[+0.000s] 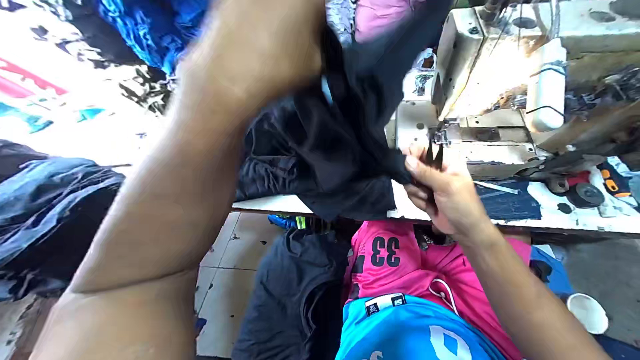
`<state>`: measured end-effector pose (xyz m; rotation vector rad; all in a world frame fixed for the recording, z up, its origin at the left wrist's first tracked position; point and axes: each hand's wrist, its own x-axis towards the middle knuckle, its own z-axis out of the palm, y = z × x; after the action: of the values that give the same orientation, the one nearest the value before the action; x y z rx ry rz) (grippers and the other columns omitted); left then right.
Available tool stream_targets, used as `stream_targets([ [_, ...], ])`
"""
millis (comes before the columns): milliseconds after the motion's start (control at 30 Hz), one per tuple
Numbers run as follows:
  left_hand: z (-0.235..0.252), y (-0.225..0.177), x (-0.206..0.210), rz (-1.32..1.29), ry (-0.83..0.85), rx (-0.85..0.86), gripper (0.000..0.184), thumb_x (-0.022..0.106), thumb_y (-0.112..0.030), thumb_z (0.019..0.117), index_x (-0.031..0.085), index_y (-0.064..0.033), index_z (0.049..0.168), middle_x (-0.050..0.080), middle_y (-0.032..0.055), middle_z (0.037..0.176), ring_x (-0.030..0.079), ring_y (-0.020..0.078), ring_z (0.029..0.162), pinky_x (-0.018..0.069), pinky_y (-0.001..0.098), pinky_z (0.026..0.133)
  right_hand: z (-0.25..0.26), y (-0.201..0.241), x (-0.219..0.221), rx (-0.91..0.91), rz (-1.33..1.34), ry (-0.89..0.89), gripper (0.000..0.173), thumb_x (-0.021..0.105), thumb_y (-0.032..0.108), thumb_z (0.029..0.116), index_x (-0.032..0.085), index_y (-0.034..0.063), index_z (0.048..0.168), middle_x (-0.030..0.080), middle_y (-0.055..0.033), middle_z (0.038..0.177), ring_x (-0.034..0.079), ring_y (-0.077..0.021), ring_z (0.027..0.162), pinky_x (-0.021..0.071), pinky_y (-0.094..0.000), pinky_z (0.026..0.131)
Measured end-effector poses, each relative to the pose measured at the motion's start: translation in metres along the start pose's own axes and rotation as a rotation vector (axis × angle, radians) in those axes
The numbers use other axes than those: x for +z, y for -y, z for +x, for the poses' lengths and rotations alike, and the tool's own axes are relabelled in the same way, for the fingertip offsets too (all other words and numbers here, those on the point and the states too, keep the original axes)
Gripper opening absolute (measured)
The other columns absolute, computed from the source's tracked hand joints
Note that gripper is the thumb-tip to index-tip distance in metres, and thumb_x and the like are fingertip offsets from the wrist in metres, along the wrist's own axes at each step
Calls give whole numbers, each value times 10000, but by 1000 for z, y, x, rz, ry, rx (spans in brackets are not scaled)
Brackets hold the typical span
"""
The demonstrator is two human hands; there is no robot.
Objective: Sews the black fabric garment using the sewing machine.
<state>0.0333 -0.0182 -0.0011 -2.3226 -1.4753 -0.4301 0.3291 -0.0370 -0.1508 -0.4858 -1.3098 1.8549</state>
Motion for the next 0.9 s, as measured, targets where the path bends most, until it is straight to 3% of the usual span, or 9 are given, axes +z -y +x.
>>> stream_targets([
  [67, -5, -22, 31, -306, 310, 7, 550, 830, -128, 822, 658, -172, 1343, 668, 153, 1068, 646, 342, 956, 538, 589, 844, -18, -39, -37, 150, 24, -168, 157, 565, 177, 1044, 669, 98, 1131, 486, -20, 641, 376, -55, 442, 327, -197, 392],
  [133, -17, -24, 72, -589, 365, 98, 480, 849, -210, 801, 731, -226, 1266, 721, 5, 977, 665, 137, 852, 576, 386, 777, -29, -62, -60, 227, 30, -261, 133, 559, 147, 1040, 643, 77, 1115, 515, -31, 655, 392, -54, 439, 342, -195, 389],
  [200, -21, -30, 92, -729, 396, 147, 265, 780, -260, 882, 785, -200, 1140, 742, -47, 995, 686, 61, 928, 589, 297, 850, -35, -74, -70, 203, -61, -304, 134, 559, 148, 1040, 641, 67, 1109, 526, -33, 666, 390, -58, 443, 341, -205, 393],
  [267, -18, -42, 95, -719, 350, 150, 173, 740, -292, 922, 807, -191, 1045, 729, -63, 939, 673, 37, 903, 571, 264, 830, -37, -81, -74, 60, -416, -346, 179, 598, 224, 1032, 665, 98, 1139, 590, -13, 749, 472, -76, 524, 412, -243, 469],
  [367, -9, -59, 91, -647, 261, 119, 139, 730, -300, 922, 804, -199, 983, 703, -69, 873, 647, 30, 844, 539, 254, 763, -33, -77, -65, -216, -1015, -414, 429, 682, 404, 977, 644, 130, 1305, 710, -19, 1153, 671, -122, 817, 581, -358, 710],
  [500, 3, -80, 84, -606, 262, 16, 92, 740, -282, 915, 775, -197, 921, 718, -86, 852, 657, 5, 780, 556, 247, 705, -20, -77, -51, -472, -1243, -434, 437, 731, 382, 953, 681, 65, 1250, 701, -95, 1152, 706, -203, 950, 609, -423, 757],
  [667, 8, -99, 89, -436, 152, -111, 143, 737, -303, 906, 779, -166, 903, 662, -7, 883, 620, 125, 863, 503, 359, 771, -22, -77, -65, -324, -773, -405, 169, 600, 193, 1040, 740, 99, 1044, 706, 3, 821, 655, -79, 698, 568, -287, 649],
  [800, 4, -111, 120, -520, 2, -236, 188, 674, -264, 963, 747, -94, 996, 633, 67, 1282, 569, 178, 1252, 479, 384, 1068, -29, -67, -80, -189, -488, -333, 159, 614, 191, 1031, 735, 87, 1024, 653, -24, 837, 548, -107, 605, 481, -272, 548],
  [900, 6, -125, 153, -810, -137, -348, 162, 603, -188, 1013, 696, -71, 1076, 728, 25, 1155, 665, 109, 1116, 542, 366, 993, -30, -65, -91, -173, -468, -316, 161, 600, 196, 1044, 707, 77, 1024, 627, -35, 758, 533, -115, 576, 461, -278, 523],
])
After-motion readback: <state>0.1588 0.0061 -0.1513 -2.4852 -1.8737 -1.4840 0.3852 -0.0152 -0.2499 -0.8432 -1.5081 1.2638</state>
